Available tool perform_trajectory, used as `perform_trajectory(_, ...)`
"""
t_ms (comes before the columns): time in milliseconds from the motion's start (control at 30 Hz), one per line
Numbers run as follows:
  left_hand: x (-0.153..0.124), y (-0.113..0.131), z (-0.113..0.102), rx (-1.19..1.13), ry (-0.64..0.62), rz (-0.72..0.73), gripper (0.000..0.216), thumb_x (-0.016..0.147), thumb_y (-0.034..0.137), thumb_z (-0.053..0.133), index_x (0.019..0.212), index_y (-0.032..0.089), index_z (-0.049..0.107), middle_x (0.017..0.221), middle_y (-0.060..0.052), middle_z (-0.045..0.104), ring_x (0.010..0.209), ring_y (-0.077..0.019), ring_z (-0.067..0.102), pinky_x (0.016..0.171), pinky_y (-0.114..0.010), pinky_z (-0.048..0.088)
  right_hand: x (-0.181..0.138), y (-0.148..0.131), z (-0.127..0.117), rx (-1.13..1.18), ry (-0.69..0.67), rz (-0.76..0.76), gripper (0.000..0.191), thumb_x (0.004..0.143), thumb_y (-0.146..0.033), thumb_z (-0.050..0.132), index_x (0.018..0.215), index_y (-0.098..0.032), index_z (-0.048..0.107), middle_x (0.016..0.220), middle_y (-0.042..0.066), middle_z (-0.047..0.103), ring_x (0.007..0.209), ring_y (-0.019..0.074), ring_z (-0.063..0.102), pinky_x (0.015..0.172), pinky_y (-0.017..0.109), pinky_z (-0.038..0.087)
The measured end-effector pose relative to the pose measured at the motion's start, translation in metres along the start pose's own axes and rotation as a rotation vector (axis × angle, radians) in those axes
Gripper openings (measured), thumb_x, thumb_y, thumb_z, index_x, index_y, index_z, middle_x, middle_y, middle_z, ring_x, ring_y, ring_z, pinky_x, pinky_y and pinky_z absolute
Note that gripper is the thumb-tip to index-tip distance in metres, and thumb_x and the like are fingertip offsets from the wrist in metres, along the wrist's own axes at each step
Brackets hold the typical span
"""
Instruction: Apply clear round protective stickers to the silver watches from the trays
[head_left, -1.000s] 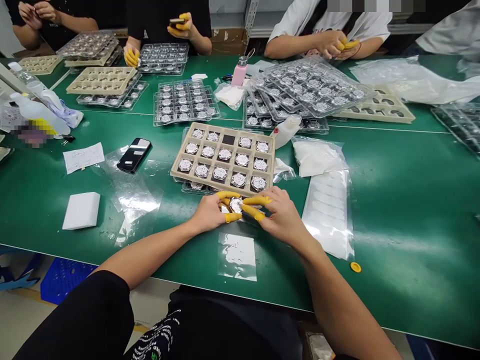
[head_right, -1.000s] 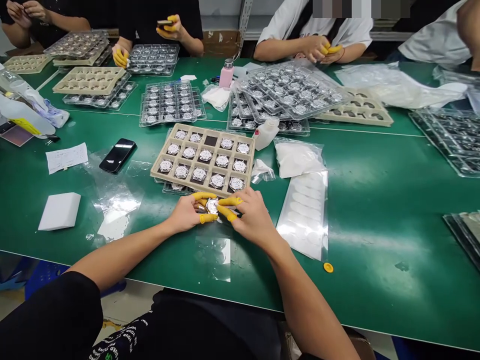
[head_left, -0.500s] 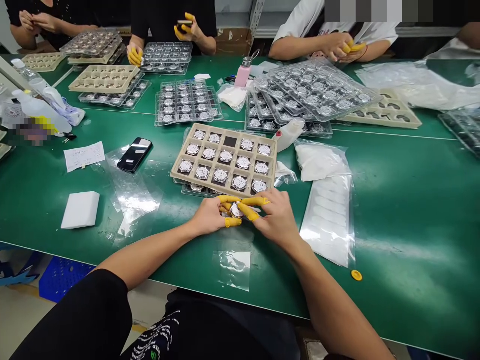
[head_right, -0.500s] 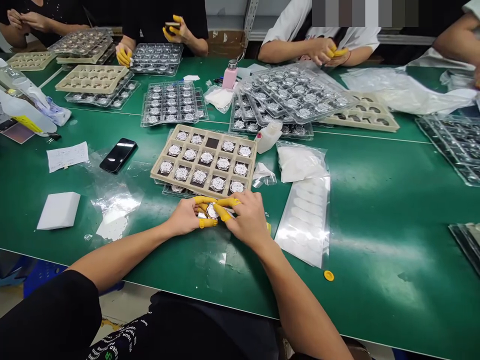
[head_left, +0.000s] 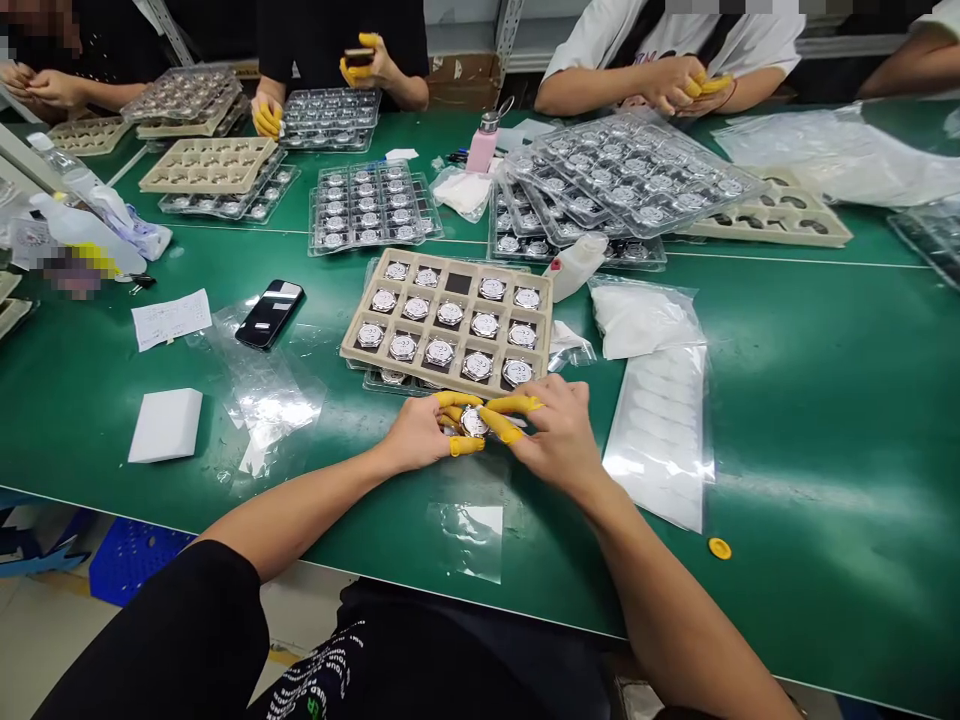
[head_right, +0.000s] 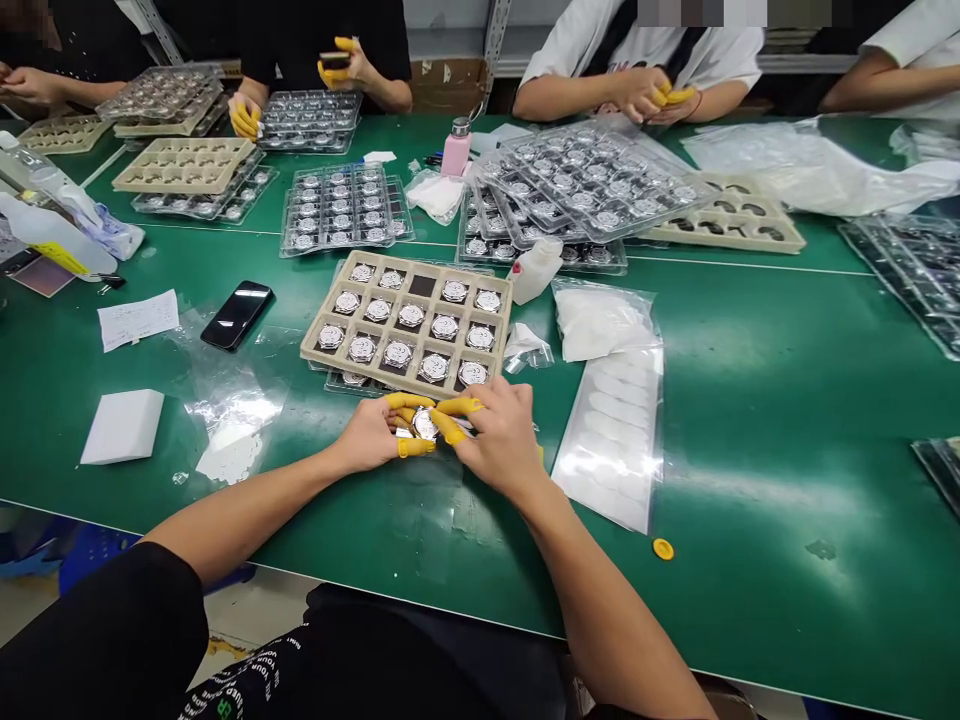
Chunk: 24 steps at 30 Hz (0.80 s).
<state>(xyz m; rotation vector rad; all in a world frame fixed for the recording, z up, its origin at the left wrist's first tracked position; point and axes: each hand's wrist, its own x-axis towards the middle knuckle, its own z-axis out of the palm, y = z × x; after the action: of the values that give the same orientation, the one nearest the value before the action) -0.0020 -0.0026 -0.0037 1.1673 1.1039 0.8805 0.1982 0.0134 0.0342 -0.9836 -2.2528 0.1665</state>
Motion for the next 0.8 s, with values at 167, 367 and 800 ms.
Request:
perform_trajectory(167, -0.001, 0.001, 0.001, 0.008, -0.012, 0.025, 0.067, 0.058, 0.02, 0.091, 0.122, 0.013, 0.073, 0.093, -0.007, 0.078, 0.078, -0.0151, 0.073, 0.076, -0.025, 0.061, 0.001, 0.005, 0.0, 0.0, -0.026, -0.016, 0.015, 0.097, -0.028, 0.063, 0.09, -0.022, 0.075, 0.082, 0.003, 0.072, 0.079, 0.0197, 0.052, 0.075, 0.04, 0.028)
perform_trajectory(367, -0.006, 0.002, -0.002, 0.286, 0.0, 0.398, 0.05, 0.075, 0.026, 0.083, 0.122, 0.016, 0.072, 0.101, -0.007, 0.08, 0.084, -0.0157, 0.076, 0.084, -0.028, 0.064, -0.011, 0.04, -0.039, 0.019, 0.028, 0.193, 0.015, 0.092, -0.039, 0.068, 0.093, -0.026, 0.076, 0.092, 0.008, 0.07, 0.088, 0.026, 0.054, 0.081, 0.045, 0.04)
perform_trajectory(800, -0.006, 0.001, -0.005, 0.684, -0.044, 1.106, 0.031, 0.09, 0.023, 0.072, 0.121, 0.02, 0.07, 0.102, -0.006, 0.082, 0.096, -0.0163, 0.079, 0.091, -0.027, 0.064, -0.011, 0.021, -0.028, 0.304, -0.219, 0.171, 0.015, 0.097, -0.029, 0.062, 0.11, -0.026, 0.07, 0.086, 0.003, 0.073, 0.081, 0.0211, 0.063, 0.076, 0.04, 0.044)
